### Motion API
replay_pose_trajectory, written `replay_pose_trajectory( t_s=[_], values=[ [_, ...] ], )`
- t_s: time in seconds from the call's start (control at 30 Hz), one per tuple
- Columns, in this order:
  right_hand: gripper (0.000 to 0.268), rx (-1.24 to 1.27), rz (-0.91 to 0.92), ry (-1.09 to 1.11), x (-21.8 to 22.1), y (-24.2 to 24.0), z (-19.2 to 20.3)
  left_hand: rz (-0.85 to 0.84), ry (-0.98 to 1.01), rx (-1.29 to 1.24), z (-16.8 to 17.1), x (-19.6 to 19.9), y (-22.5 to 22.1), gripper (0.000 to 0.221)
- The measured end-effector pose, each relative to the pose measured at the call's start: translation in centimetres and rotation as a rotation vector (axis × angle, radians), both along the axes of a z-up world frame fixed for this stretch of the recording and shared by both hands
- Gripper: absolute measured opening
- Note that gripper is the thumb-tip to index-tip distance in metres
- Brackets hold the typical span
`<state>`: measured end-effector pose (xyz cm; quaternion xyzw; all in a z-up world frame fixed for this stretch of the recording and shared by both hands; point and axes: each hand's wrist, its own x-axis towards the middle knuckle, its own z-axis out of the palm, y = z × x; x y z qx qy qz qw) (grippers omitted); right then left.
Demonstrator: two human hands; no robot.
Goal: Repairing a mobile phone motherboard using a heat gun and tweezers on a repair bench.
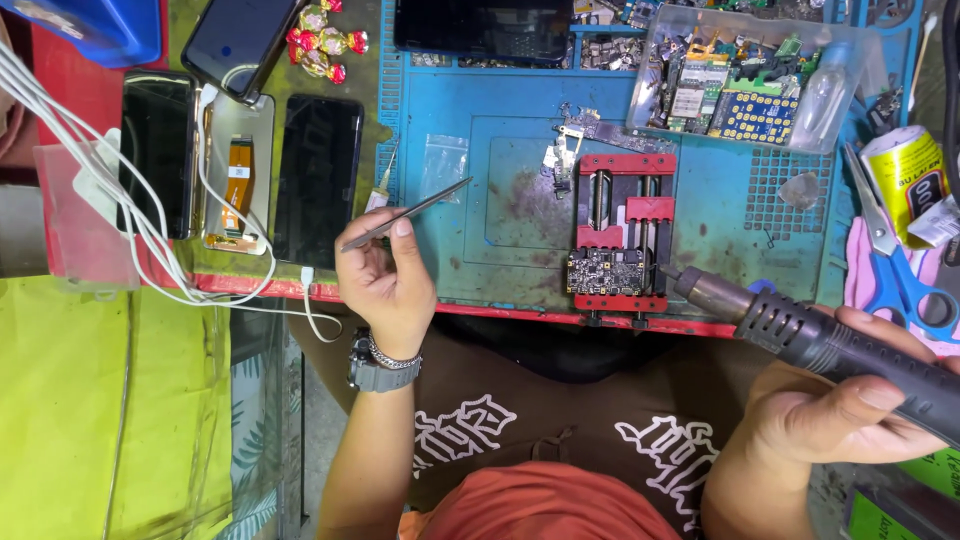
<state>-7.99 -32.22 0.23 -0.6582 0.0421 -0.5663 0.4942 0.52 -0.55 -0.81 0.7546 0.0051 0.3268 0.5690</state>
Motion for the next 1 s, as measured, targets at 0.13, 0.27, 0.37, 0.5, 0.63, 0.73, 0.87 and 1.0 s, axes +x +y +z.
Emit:
replay_pose_trajectory(
  t_s=[0.13, 0.27, 0.37, 0.5, 0.63, 0.73, 0.87, 1.0],
  values=[
    [0.046, 0.018, -0.004, 0.036, -0.4, 0.1, 0.0, -0.038, 0.008, 0.012, 0.0, 0.0, -0.1, 0.013],
    [0.047, 0.049, -0.032, 0.059, -0.8, 0.1, -0.3, -0.077, -0.011, 0.060, 0.4, 0.1, -0.1, 0.010],
    [0.049, 0.055, -0.056, 0.062, -0.9, -0.2, -0.6, -0.073, -0.016, 0.060, 0.3, 0.0, -0.1, 0.010],
    [0.043, -0.004, -0.024, 0.025, -0.4, 0.0, 0.4, -0.078, -0.044, 0.035, 0.1, 0.1, -0.1, 0.010],
    [0.043, -0.109, -0.122, 0.068, -0.2, 0.8, 2.7, -0.104, -0.087, 0.047, 0.5, 0.0, -0.2, 0.009],
    [0.037, -0.115, -0.098, 0.025, -2.0, 0.3, 1.9, -0.126, -0.112, 0.024, 1.0, -0.4, -0.5, 0.007],
    [0.048, -0.009, -0.022, 0.186, -2.9, 1.5, 4.0, -0.234, -0.074, -0.081, 1.9, -1.7, -2.1, 0.008],
    [0.051, -0.145, 0.078, 0.249, -1.0, 2.3, 5.4, -0.481, -0.034, -0.167, 2.1, -3.0, -4.6, 0.006]
  ],
)
